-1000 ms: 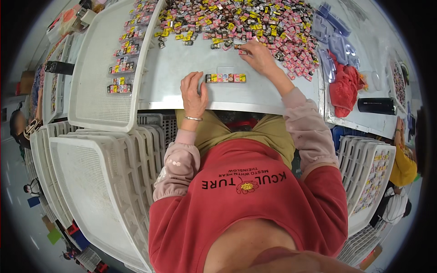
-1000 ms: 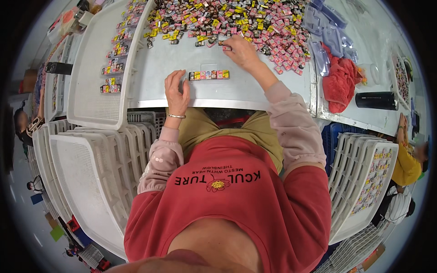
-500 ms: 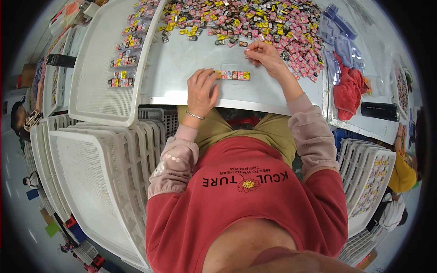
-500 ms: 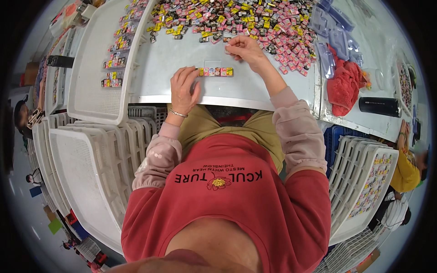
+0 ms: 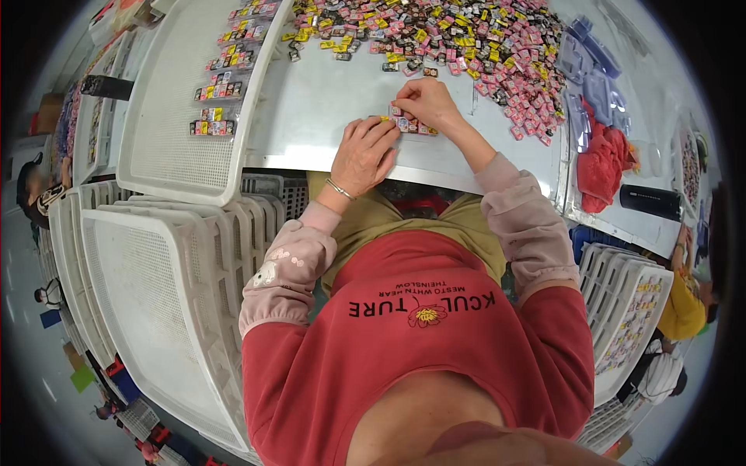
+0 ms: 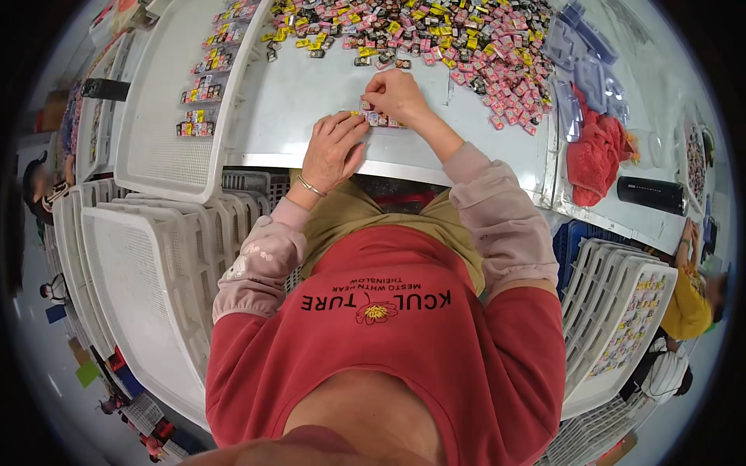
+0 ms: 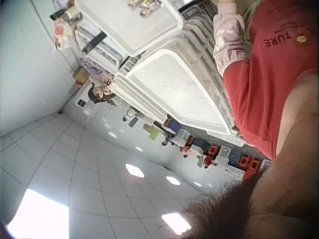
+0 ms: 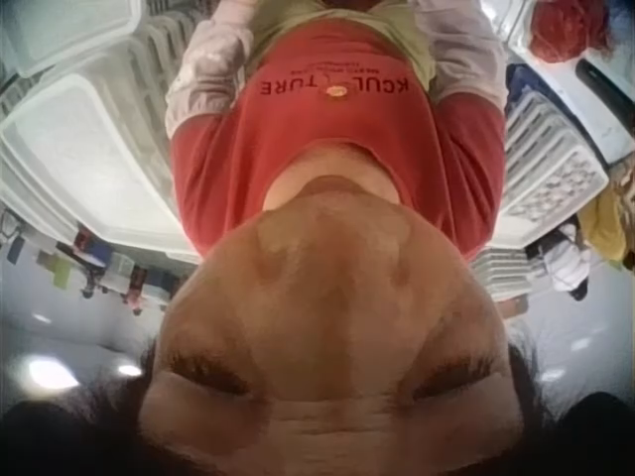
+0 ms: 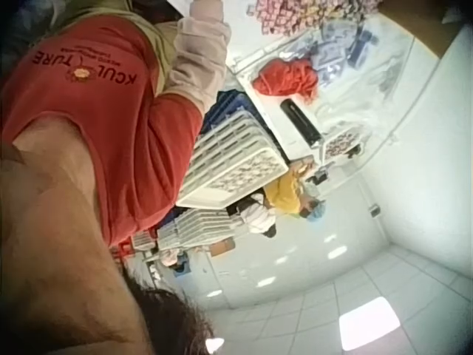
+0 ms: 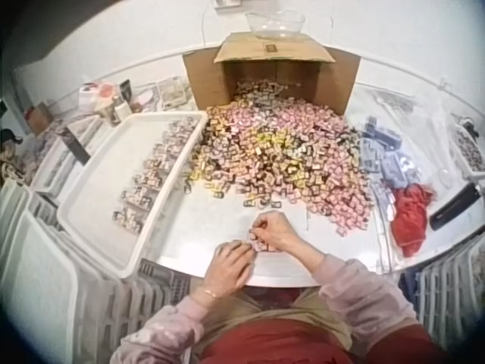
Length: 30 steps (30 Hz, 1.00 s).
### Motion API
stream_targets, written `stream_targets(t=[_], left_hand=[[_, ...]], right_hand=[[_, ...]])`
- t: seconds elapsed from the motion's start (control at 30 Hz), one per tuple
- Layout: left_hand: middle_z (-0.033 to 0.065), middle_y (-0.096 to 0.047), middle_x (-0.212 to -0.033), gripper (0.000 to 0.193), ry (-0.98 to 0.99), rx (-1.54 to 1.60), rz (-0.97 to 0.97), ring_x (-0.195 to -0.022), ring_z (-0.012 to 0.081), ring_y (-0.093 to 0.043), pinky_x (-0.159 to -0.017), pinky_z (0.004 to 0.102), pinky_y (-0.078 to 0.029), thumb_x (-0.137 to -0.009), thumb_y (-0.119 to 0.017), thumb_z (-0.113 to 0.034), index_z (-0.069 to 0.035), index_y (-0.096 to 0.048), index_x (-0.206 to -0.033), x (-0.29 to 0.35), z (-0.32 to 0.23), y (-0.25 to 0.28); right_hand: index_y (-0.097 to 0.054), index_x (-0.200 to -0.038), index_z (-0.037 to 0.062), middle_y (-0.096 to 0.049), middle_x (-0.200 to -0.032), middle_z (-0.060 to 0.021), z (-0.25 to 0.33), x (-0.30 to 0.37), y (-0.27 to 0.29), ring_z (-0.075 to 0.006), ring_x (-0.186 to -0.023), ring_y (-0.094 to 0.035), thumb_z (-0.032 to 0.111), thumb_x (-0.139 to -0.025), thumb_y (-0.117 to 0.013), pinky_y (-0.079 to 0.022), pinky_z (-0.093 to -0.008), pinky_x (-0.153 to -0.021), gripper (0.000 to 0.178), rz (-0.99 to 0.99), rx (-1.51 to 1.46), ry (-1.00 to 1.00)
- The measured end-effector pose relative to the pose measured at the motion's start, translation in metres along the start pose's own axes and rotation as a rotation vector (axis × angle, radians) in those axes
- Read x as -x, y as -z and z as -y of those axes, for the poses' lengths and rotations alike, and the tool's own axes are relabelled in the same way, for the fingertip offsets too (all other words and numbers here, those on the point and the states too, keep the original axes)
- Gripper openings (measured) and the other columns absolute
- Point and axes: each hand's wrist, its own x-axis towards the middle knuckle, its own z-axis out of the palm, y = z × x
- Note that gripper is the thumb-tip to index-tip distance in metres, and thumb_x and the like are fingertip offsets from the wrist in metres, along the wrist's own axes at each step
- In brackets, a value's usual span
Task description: Sorting and placing small colorful toy components into plastic display trays.
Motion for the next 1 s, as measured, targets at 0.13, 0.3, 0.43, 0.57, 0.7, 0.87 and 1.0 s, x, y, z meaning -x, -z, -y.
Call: stream_targets(t=[0.13, 0.3, 0.43, 0.57, 0.7, 0.87, 1.0], left_hand=[[0.0071, -0.055, -0.114, 0.037, 0.02, 0.005, -0.005, -0.11, 0.0262, -0.049, -0.093, 0.042, -0.036, -0.072, -0.062, -0.011, -0.005, -0.058, -0.108, 0.001, 0.0, -0.001], [0.0073, -0.055, -0.115, 0.038, 0.022, -0.006, 0.001, -0.111, 0.0262, -0.048, -0.094, 0.0424, -0.035, -0.072, -0.061, -0.011, -0.006, -0.057, -0.11, 0.002, -0.001, 0.001], [0.0072, -0.055, -0.115, 0.039, 0.034, 0.0, 0.014, -0.111, 0.0263, -0.048, -0.095, 0.0425, -0.035, -0.072, -0.061, -0.011, -0.006, -0.057, -0.11, 0.0, -0.002, 0.002], [0.0071, -0.054, -0.116, 0.038, 0.032, -0.008, 0.022, -0.111, 0.0259, -0.048, -0.095, 0.0425, -0.035, -0.071, -0.061, -0.01, -0.006, -0.057, -0.109, -0.001, -0.002, 0.001], [0.0072, -0.054, -0.115, 0.037, 0.032, -0.025, 0.017, -0.11, 0.0257, -0.048, -0.095, 0.0426, -0.035, -0.071, -0.061, -0.009, -0.006, -0.057, -0.108, -0.001, -0.002, 0.0], [0.0075, -0.053, -0.113, 0.034, 0.027, -0.029, 0.026, -0.11, 0.0246, -0.047, -0.095, 0.0436, -0.034, -0.073, -0.06, -0.012, -0.007, -0.056, -0.107, -0.002, -0.002, 0.0], [0.0073, -0.054, -0.112, 0.034, 0.032, -0.019, 0.013, -0.11, 0.0245, -0.047, -0.094, 0.0432, -0.034, -0.073, -0.06, -0.011, -0.007, -0.056, -0.107, 0.001, -0.001, -0.001]], right_hand=[[-0.068, -0.079, 0.0004, -0.065, -0.063, -0.0096, -0.003, 0.002, -0.006, -0.019, -0.059, -0.065, 0.014, -0.077, -0.065, -0.051, -0.0296, -0.055, 0.014, -0.136, 0.358, 0.316], [-0.068, -0.081, 0.0018, -0.066, -0.072, -0.0115, 0.004, 0.007, 0.008, -0.0265, -0.063, -0.064, 0.01, -0.075, -0.062, -0.051, -0.0333, -0.062, 0.012, -0.02, -0.019, 0.046], [-0.068, -0.087, 0.0011, -0.063, -0.08, -0.01, -0.007, 0.007, 0.008, -0.0215, -0.066, -0.06, 0.006, -0.078, -0.061, -0.048, -0.0309, -0.061, 0.012, -0.062, 0.205, 0.389], [-0.068, -0.089, 0.0025, -0.059, -0.083, -0.008, -0.01, 0.007, 0.006, -0.0205, -0.068, -0.059, 0.003, -0.078, -0.06, -0.047, -0.0307, -0.06, 0.013, -0.088, 0.278, 0.437], [-0.069, -0.087, 0.0068, -0.06, -0.085, -0.0096, -0.006, 0.011, 0.0, -0.0293, -0.077, -0.061, 0.005, -0.076, -0.059, -0.049, -0.0385, -0.066, 0.016, -0.087, 0.485, 0.523], [-0.068, -0.089, 0.0074, -0.058, -0.087, -0.0072, -0.007, 0.015, -0.003, -0.0275, -0.078, -0.06, 0.001, -0.072, -0.059, -0.049, -0.0377, -0.066, 0.02, -0.115, 0.599, 0.525], [-0.068, -0.088, 0.0071, -0.057, -0.09, -0.0064, -0.003, 0.021, -0.006, -0.0273, -0.078, -0.06, 0.001, -0.074, -0.058, -0.049, -0.0376, -0.066, 0.019, -0.117, 0.61, 0.564]])
